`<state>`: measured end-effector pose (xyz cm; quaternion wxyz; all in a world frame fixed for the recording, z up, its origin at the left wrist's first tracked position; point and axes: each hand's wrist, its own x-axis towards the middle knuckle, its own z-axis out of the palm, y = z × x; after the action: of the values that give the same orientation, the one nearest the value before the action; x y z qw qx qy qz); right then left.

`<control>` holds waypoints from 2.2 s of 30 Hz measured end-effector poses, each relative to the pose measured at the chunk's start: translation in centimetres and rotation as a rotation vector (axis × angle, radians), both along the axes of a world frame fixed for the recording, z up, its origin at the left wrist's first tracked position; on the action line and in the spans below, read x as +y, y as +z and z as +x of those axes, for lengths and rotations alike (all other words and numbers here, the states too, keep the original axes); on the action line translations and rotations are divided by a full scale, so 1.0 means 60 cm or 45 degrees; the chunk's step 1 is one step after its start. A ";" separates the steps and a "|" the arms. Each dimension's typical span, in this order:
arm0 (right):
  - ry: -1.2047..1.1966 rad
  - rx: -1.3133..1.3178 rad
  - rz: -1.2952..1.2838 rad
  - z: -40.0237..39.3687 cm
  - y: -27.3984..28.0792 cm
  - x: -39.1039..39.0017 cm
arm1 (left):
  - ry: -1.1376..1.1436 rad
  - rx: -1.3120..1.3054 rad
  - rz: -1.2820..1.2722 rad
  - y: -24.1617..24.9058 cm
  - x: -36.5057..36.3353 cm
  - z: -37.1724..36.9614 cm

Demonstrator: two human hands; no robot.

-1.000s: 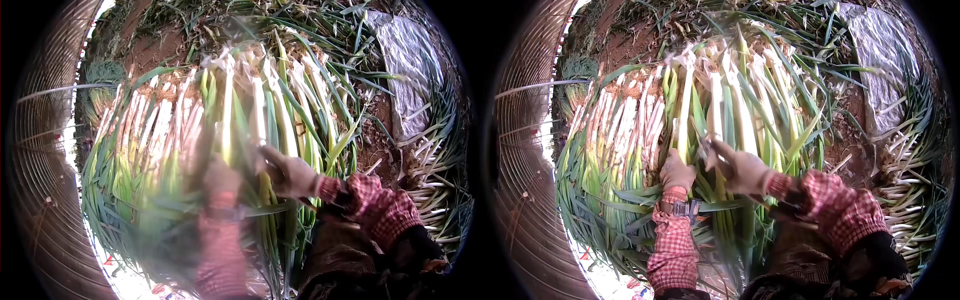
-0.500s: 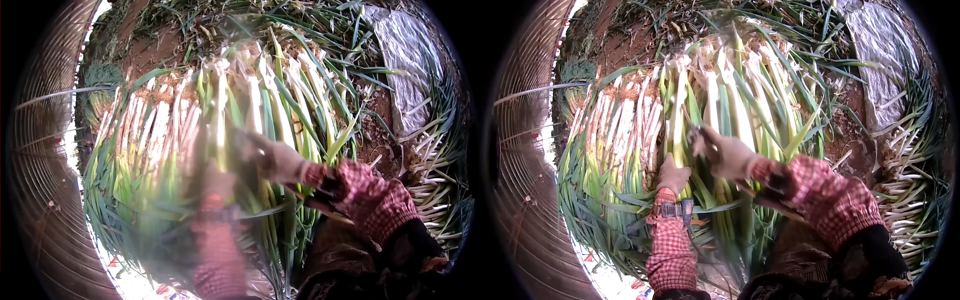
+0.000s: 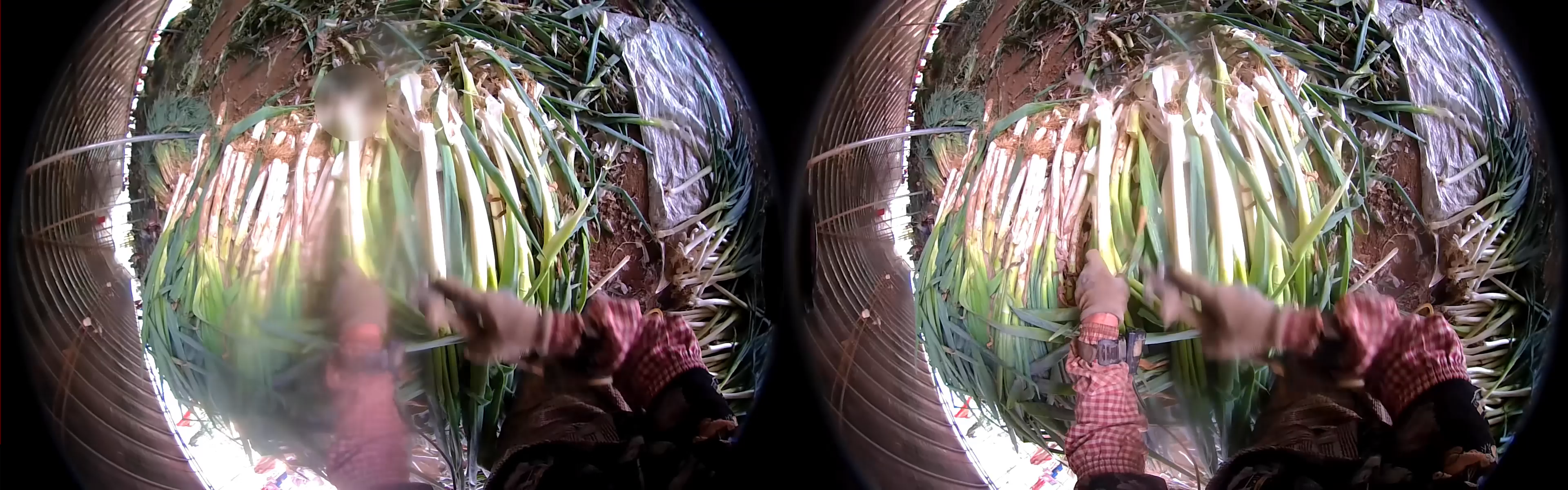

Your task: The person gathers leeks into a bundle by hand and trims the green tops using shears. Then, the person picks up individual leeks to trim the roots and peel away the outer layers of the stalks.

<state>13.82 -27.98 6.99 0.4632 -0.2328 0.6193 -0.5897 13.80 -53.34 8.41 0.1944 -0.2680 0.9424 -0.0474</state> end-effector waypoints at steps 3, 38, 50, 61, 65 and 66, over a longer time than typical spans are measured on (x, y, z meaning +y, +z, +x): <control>0.057 -0.069 -0.022 0.031 0.013 0.002 | -0.056 0.155 -0.013 -0.022 -0.032 -0.007; -0.073 0.088 0.195 -0.048 -0.055 -0.022 | -0.292 0.625 -0.389 0.027 -0.083 0.015; 0.076 0.171 0.297 -0.053 -0.062 -0.017 | 0.309 -0.093 0.247 -0.065 -0.008 -0.155; -0.089 0.259 0.139 0.020 -0.033 0.081 | -0.287 0.052 0.216 -0.040 -0.053 -0.066; -0.039 0.351 0.182 0.007 -0.051 0.061 | -0.465 -0.227 -0.112 -0.031 -0.010 -0.118; -0.057 0.337 0.175 0.008 -0.058 0.057 | -0.786 0.050 -0.047 -0.026 -0.032 -0.127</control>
<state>14.31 -24.55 3.50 0.3790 -0.2625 0.7190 -0.5201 6.15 -55.25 6.85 0.1476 0.0264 0.9818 -0.1162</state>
